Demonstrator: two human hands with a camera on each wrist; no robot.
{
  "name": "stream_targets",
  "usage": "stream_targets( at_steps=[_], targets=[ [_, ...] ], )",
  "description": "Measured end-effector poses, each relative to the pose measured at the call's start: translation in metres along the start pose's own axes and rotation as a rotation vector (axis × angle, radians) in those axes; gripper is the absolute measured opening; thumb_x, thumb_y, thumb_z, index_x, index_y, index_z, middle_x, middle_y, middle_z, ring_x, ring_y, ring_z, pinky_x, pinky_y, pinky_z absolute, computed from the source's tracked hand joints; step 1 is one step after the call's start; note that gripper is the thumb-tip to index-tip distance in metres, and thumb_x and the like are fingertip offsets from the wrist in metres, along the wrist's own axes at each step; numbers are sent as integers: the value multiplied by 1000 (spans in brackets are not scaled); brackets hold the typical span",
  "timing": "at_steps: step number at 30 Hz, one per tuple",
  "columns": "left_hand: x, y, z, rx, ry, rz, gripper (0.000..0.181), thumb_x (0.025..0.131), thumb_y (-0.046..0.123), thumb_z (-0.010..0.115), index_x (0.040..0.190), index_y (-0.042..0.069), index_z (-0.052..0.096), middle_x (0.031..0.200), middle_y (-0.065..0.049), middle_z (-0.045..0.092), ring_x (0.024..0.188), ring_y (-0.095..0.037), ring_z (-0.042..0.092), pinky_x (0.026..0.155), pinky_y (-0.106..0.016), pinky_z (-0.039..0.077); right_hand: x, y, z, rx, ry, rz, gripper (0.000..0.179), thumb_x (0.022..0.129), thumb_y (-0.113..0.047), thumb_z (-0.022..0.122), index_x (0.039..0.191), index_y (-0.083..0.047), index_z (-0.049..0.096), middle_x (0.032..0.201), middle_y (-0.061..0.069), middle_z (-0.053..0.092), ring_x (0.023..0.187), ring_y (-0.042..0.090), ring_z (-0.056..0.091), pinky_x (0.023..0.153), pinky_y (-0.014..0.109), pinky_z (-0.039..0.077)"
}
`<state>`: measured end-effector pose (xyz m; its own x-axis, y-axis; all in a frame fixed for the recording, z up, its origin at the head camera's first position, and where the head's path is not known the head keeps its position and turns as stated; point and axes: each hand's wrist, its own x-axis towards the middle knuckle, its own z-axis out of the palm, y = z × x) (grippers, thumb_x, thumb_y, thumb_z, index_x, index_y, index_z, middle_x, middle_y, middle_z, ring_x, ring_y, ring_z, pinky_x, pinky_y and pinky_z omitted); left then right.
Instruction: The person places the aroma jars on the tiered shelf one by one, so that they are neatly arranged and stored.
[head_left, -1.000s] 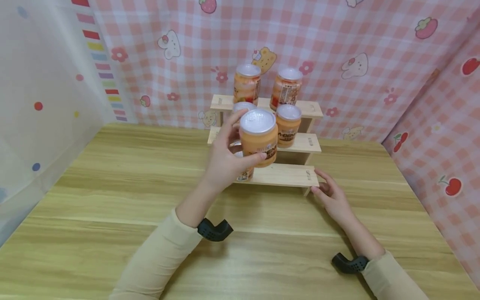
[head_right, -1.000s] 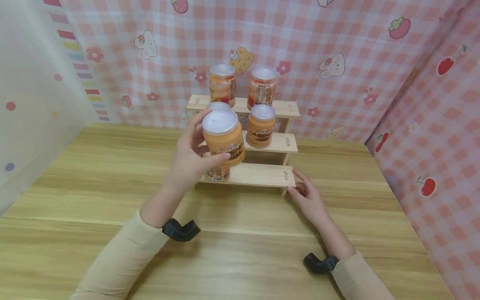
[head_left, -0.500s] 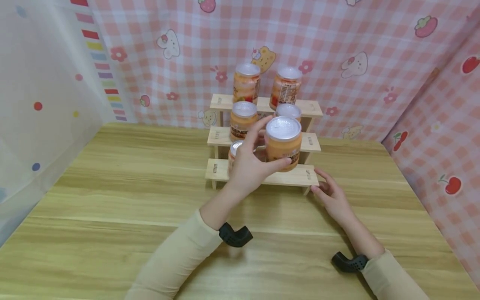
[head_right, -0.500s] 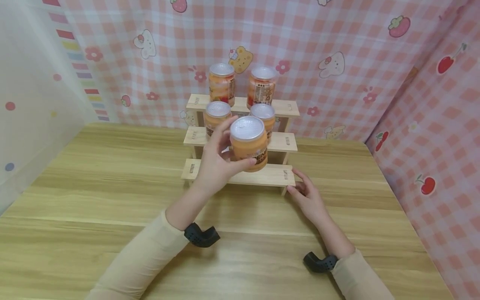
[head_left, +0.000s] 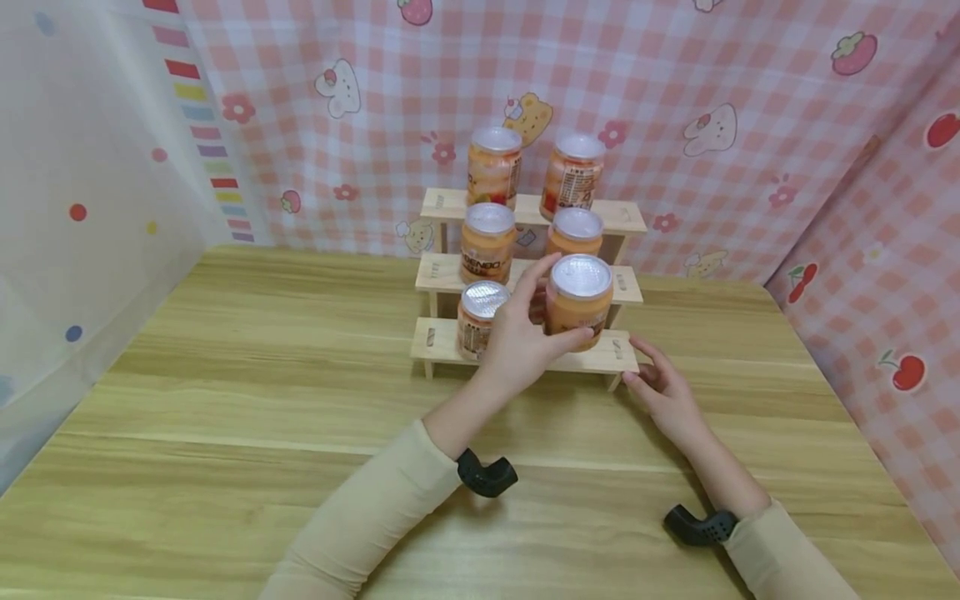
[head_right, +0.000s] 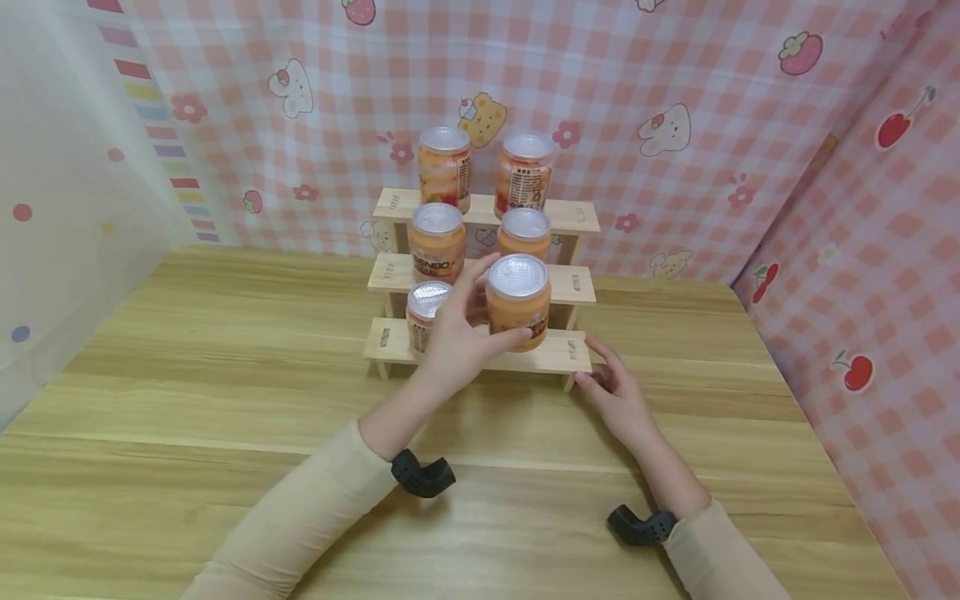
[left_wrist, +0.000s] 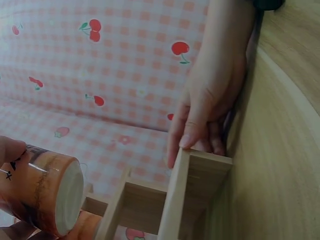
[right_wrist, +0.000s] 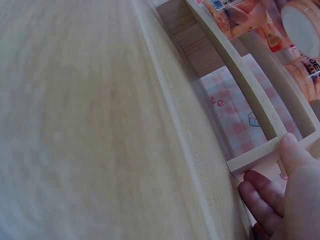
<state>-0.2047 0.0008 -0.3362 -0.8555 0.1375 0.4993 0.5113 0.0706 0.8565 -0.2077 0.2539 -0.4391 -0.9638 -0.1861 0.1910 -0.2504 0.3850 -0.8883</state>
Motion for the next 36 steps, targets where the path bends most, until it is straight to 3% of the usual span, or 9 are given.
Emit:
stream_targets(
  at_steps=[3,9,13,25,33,36],
  targets=[
    [0,-4,2,22,-2,-12,86,72,10,85,144,18,39,125,-7,56,99,-18,61,83,-29,51,0,-1,0,5,-2,-8,56,98,-12,56,148,-9,33,114,29,60,94,2,58,65,18,45],
    [-1,-12,4,47,-15,-23,86,73,9,84,145,16,37,128,-10,54,105,-19,58,87,-29,49,-2,-3,0,13,-6,-6,57,97,-12,57,149,-10,33,114,28,61,88,7,58,49,22,40],
    [-3,-17,7,82,-25,-26,86,74,9,84,145,16,37,125,-9,56,109,-17,56,91,-30,46,-2,-3,0,8,-4,-8,57,97,-12,57,149,-11,34,113,27,61,85,9,57,46,22,39],
    [-6,-32,13,179,-40,-72,87,74,11,84,146,15,35,133,-10,54,120,-18,51,100,-34,40,0,2,0,9,0,-38,55,97,-9,56,148,-7,34,112,29,61,94,1,59,69,16,46],
    [-9,-40,15,173,-33,-79,86,75,8,82,146,14,34,135,-10,52,121,-17,49,100,-32,40,-1,0,0,4,-7,-18,57,97,-10,56,149,-11,33,113,26,62,91,10,59,58,21,44],
    [-9,-43,16,164,-32,-83,86,75,7,82,146,14,33,136,-9,51,122,-17,49,100,-32,40,-1,-1,0,1,-6,-19,57,97,-10,56,149,-12,33,113,26,62,92,7,59,59,21,45]
  ],
)
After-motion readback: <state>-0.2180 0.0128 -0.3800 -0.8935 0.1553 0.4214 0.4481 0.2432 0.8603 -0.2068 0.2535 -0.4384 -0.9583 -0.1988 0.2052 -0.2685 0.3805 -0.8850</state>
